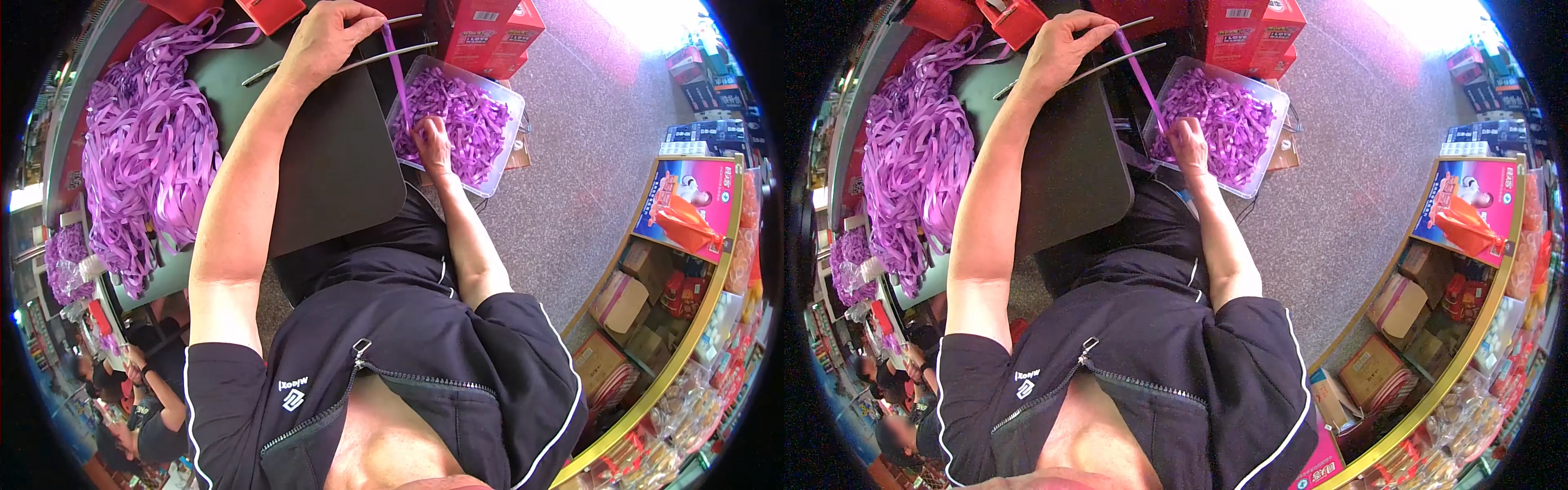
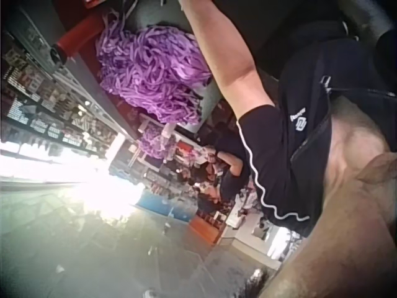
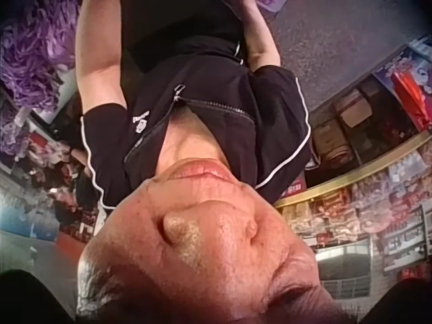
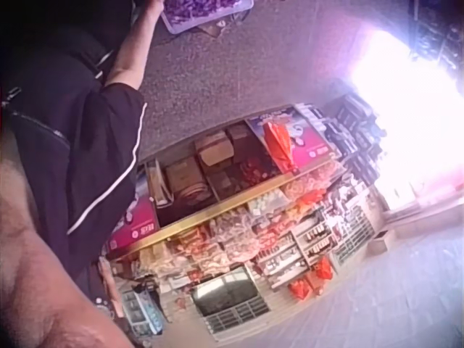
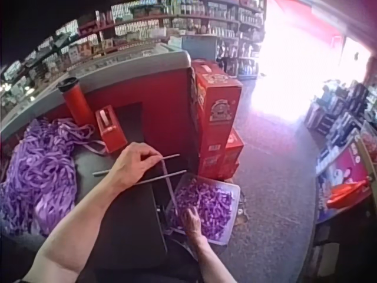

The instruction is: Sorting and aligning purple ribbons using metal rods on a workbench.

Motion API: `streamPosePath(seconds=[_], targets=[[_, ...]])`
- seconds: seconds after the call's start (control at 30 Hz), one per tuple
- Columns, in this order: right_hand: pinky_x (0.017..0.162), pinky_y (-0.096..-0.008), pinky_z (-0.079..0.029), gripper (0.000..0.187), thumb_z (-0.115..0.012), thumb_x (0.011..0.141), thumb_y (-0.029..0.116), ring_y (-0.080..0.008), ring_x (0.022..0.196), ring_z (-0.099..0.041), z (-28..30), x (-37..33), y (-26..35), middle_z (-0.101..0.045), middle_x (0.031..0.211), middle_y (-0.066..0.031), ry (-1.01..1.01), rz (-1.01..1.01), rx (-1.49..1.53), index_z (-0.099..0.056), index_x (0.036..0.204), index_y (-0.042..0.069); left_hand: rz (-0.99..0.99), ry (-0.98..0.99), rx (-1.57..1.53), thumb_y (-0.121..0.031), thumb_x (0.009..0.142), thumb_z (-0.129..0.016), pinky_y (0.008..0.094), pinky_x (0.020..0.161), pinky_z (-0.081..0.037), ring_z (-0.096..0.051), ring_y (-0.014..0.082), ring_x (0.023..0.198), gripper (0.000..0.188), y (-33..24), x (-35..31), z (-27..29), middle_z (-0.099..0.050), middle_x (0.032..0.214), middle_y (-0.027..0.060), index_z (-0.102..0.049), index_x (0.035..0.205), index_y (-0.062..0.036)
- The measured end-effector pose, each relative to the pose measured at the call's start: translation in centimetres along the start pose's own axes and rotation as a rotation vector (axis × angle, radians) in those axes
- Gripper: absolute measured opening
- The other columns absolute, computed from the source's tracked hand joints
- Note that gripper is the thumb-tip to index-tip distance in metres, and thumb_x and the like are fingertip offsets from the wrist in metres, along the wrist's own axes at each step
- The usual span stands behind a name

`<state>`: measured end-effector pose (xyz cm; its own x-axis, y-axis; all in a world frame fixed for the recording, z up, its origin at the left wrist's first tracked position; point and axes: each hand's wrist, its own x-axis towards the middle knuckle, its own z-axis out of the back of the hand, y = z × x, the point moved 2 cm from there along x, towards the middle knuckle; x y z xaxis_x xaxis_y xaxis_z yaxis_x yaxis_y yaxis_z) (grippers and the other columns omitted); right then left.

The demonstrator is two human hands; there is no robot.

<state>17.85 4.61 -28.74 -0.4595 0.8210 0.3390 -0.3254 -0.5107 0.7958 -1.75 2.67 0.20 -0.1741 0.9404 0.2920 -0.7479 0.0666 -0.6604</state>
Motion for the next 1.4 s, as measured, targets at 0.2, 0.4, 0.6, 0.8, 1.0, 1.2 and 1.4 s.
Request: streamPosePath(seconds=[0.2, 0.4, 0.6, 0.8, 1.0, 1.2, 1.4], targets=[[0.070, -0.0358, -0.050, 0.018, -0.067, 0.077, 0.009, -0.0265, 0.084, -0.059, 0.6, -1.5, 0.7, -0.056, 0.093, -0.0089, 0.027, 0.184, -0.056, -0.066, 0.094, 0.013, 0.028, -0.006, 0.026, -0.022, 0.089, -0.061, 0.0244, 0.079, -0.045, -0.061, 0.0095, 0.085, 0.024, 0.1, -0.2, -0.1, -0.069, 0.090, 0.0042, -0.068, 0.101, -0.0017], [0.071, -0.0362, -0.049, 0.016, -0.067, 0.081, 0.011, -0.0278, 0.084, -0.059, 0.8, -3.3, 0.2, -0.057, 0.091, -0.0111, 0.072, 0.066, 0.158, -0.067, 0.096, 0.010, 0.005, -0.040, 0.063, -0.021, 0.088, -0.062, 0.0269, 0.078, -0.046, -0.063, 0.0141, 0.086, 0.024, 0.6, 0.0, -0.2, -0.068, 0.091, 0.0072, -0.067, 0.097, -0.0003], [0.078, -0.0326, -0.044, 0.014, -0.065, 0.085, 0.009, -0.0245, 0.090, -0.054, 3.9, -6.9, 2.5, -0.055, 0.095, -0.0118, 0.248, -0.038, 0.358, -0.065, 0.096, 0.002, -0.068, -0.054, 0.099, -0.021, 0.087, -0.063, 0.0293, 0.079, -0.047, -0.063, 0.0217, 0.089, 0.023, 1.0, 0.0, 0.2, -0.065, 0.097, 0.0105, -0.067, 0.094, 0.0002], [0.079, -0.0343, -0.044, 0.013, -0.064, 0.081, 0.005, -0.0258, 0.089, -0.054, 10.6, -9.6, 7.1, -0.053, 0.093, -0.0118, 0.322, 0.063, 0.255, -0.065, 0.094, 0.002, -0.033, -0.050, 0.175, -0.030, 0.087, -0.061, 0.0350, 0.094, -0.041, -0.052, 0.0246, 0.111, 0.026, 0.7, 0.0, 0.3, -0.060, 0.114, 0.0091, -0.071, 0.095, -0.0079], [0.067, -0.0319, -0.045, 0.021, -0.068, 0.069, 0.000, -0.0236, 0.081, -0.053, 15.9, -10.6, 13.5, -0.051, 0.089, -0.0109, 0.301, 0.274, 0.210, -0.067, 0.089, 0.005, -0.014, -0.116, 0.228, -0.036, 0.082, -0.065, 0.0364, 0.098, -0.038, -0.051, 0.0247, 0.112, 0.026, 0.6, -0.4, 0.3, -0.060, 0.117, 0.0059, -0.074, 0.091, -0.0135], [0.063, -0.0308, -0.038, 0.024, -0.068, 0.058, 0.000, -0.0193, 0.071, -0.047, 20.4, -8.2, 21.8, -0.049, 0.082, -0.0052, 0.220, 0.461, 0.276, -0.069, 0.081, 0.009, 0.030, -0.124, 0.220, -0.040, 0.079, -0.065, 0.0384, 0.100, -0.034, -0.046, 0.0249, 0.117, 0.026, 0.5, -0.5, 0.3, -0.059, 0.119, 0.0028, -0.075, 0.090, -0.0181], [0.062, -0.0326, -0.034, 0.028, -0.070, 0.055, 0.003, -0.0177, 0.072, -0.047, 20.7, -4.6, 26.6, -0.049, 0.085, -0.0035, 0.203, 0.656, 0.445, -0.071, 0.081, 0.014, 0.056, -0.096, 0.182, -0.039, 0.079, -0.066, 0.0377, 0.102, -0.033, -0.045, 0.0257, 0.118, 0.027, 0.4, -0.7, 0.6, -0.058, 0.122, 0.0042, -0.075, 0.091, -0.0165]])
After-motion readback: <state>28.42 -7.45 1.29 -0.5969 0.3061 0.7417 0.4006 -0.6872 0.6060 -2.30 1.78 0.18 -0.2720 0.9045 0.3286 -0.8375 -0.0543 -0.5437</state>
